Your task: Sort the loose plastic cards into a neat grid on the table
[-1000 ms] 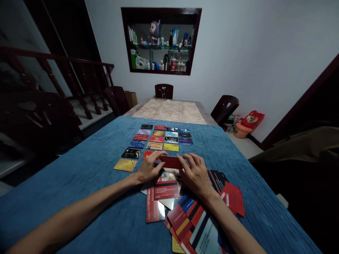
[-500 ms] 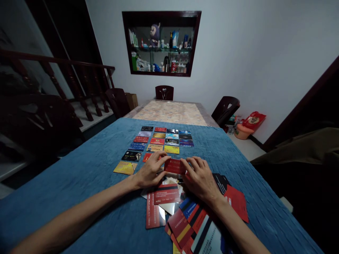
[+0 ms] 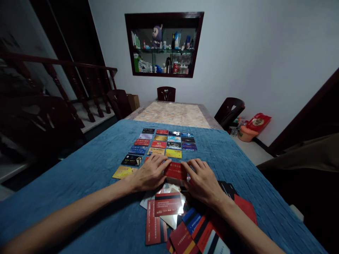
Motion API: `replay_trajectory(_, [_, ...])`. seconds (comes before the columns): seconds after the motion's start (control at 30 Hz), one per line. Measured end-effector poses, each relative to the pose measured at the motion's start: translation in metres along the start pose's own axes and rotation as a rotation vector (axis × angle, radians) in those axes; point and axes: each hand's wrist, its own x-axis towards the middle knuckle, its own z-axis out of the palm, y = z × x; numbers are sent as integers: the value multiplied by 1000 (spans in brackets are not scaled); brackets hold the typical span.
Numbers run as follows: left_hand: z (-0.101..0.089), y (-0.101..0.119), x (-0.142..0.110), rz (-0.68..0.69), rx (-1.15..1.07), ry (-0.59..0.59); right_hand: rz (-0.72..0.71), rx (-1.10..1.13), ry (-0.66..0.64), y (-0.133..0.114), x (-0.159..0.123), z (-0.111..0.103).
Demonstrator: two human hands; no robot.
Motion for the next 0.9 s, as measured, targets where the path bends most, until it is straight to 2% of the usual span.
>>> replay_trajectory(0.23, [-7,-22,8,-4,26,-48,-12,55,-40,14,21,7])
replay_trajectory(0.57, [-11,-77,27,-17,8,-157,-91,68,-159,47,72,29])
replay_trajectory(0.9, [-1,-137,44,-40,69,-228,-140,20,-265,81,124,72])
